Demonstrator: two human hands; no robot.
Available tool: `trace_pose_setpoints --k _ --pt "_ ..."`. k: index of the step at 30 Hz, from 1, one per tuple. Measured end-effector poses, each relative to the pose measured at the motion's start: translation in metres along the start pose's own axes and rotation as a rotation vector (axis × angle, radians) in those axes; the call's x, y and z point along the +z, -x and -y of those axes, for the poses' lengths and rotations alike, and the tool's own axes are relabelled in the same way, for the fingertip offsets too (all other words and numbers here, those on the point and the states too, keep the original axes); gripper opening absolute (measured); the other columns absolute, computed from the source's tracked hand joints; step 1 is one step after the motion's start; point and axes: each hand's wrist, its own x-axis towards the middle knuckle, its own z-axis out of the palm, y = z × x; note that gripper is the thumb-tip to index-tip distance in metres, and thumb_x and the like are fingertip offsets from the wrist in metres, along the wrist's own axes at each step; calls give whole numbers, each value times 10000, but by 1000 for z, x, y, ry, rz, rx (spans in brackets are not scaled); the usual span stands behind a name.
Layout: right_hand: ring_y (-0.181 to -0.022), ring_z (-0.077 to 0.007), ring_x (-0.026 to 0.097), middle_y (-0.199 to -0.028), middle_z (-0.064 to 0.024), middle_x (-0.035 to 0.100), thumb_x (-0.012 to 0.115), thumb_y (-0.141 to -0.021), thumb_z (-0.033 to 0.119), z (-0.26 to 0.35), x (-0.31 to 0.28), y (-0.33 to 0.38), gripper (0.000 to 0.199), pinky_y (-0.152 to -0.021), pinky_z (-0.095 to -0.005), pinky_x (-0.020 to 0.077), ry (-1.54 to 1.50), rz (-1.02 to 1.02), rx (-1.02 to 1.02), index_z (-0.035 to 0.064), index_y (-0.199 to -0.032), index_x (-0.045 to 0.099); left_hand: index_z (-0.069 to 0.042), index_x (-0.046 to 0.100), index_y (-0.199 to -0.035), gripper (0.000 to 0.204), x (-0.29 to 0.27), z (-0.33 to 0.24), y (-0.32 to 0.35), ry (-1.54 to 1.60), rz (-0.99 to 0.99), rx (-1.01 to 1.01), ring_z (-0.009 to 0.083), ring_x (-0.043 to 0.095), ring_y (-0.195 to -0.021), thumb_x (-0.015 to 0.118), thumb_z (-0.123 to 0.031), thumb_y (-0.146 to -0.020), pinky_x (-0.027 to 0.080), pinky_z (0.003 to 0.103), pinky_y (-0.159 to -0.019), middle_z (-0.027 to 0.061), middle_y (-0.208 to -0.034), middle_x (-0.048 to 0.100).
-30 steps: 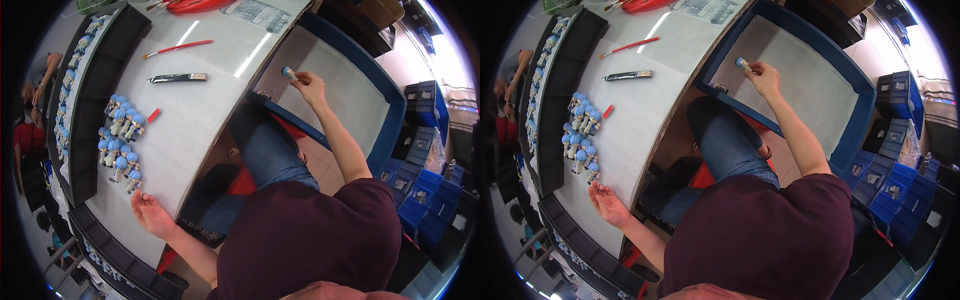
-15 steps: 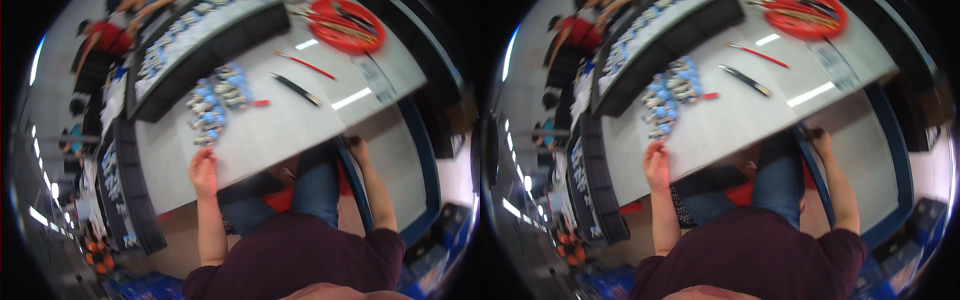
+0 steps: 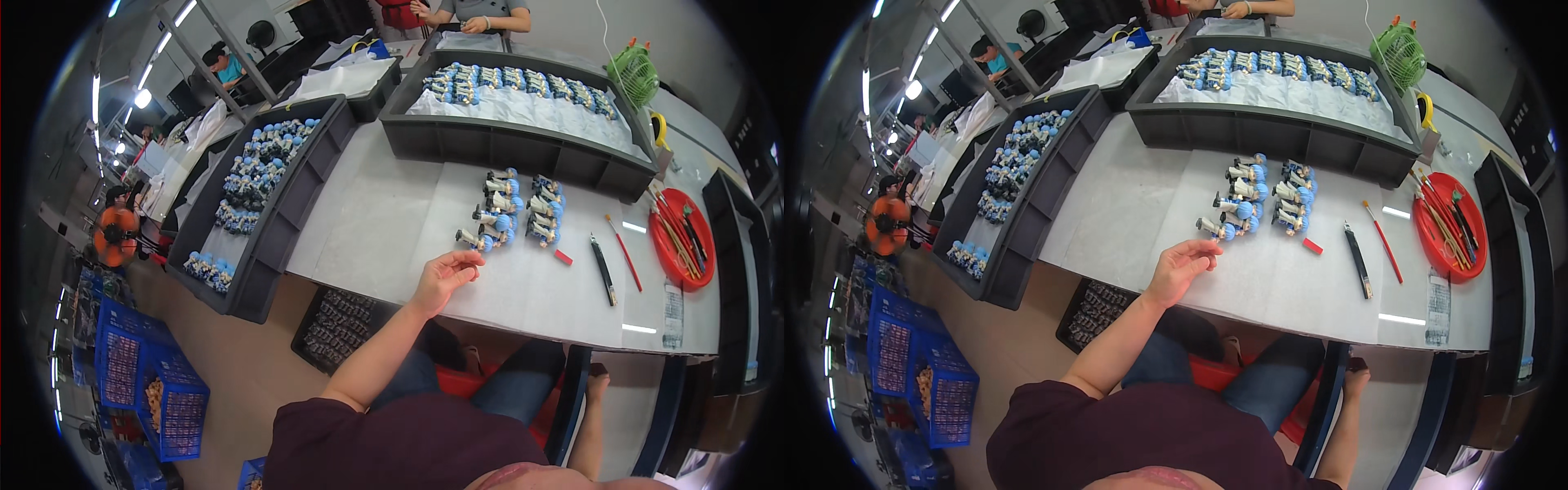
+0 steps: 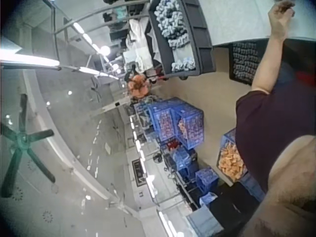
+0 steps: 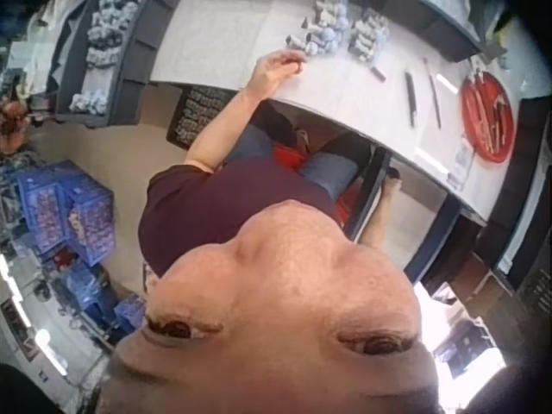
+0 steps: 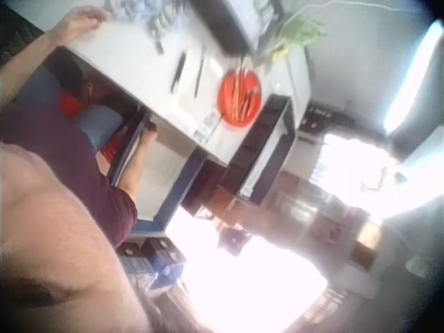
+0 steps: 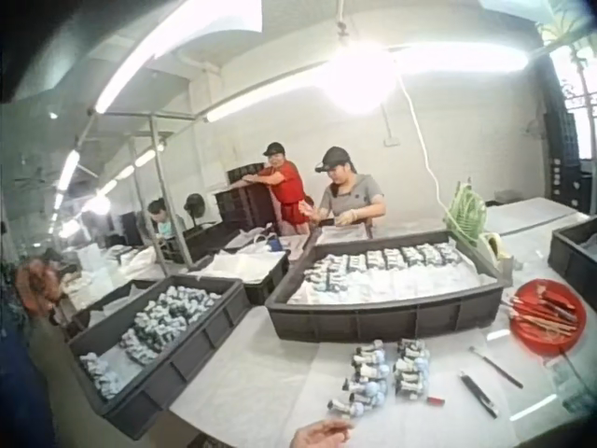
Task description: The person organizes small blue figurines on a table, picking them up one by one and placing them into a tray. They also handle a white sheet of paper, folding it and placing it into a cardboard box. The person repeatedly picks up figurines, inspects them, and places them into a blue tray.
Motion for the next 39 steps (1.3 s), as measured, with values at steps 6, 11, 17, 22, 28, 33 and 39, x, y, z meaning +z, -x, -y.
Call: trace_pose_setpoints --k 6,11,17,22,28,33,39 --pt "-701 -311 630 -737 -195 625 601 -722 180 -25 5 -4 193 -618 -361 488 20 46 -93 -4 -755 649 18 567 -1050 255 8 3 -15 -13 -13 -1 131 539 -834 534 31 -797 438 260 -772 107 -985 599" --pt "-673 -378 594 -703 -231 588 582 -698 200 12 -11 -1 209 -617 -430 475 133 59 190 -1 -689 638 31 540 -1085 278 6 12 -12 -75 -21 40 136 533 -844 500 35 -811 431 259 -772 125 -1029 583" --pt "-759 -335 613 -776 -186 628 601 -661 228 31 -38 21 231 -720 -399 489 113 195 307 71 -812 677 49 494 -1116 278 3 11 -14 -110 64 9 165 494 -887 494 -31 -849 413 267 -798 137 -1096 540" --pt "-715 -341 605 -740 -187 619 600 -675 243 15 -24 34 236 -702 -407 482 -2 152 320 59 -804 671 36 464 -1150 300 8 8 -12 -172 34 -13 171 483 -910 481 -66 -868 409 268 -808 137 -1100 525" --pt "-701 -343 601 -728 -192 612 595 -677 222 20 -21 32 222 -683 -407 481 -99 116 319 68 -815 677 57 460 -1158 301 8 6 -12 -192 -7 -11 184 494 -922 453 -58 -880 422 274 -799 166 -1118 512" --pt "-698 -335 603 -728 -181 616 602 -672 206 26 -22 33 207 -672 -401 485 -119 81 262 72 -810 679 52 460 -1160 285 7 6 -12 -189 26 -11 190 513 -930 410 -52 -900 441 284 -812 181 -1143 516" --pt "-717 -330 599 -778 -150 621 598 -681 176 30 -34 34 158 -664 -418 479 -94 -3 136 58 -773 649 49 459 -1162 289 11 8 -13 -202 -6 -9 194 514 -931 415 -52 -895 441 282 -806 179 -1134 520"
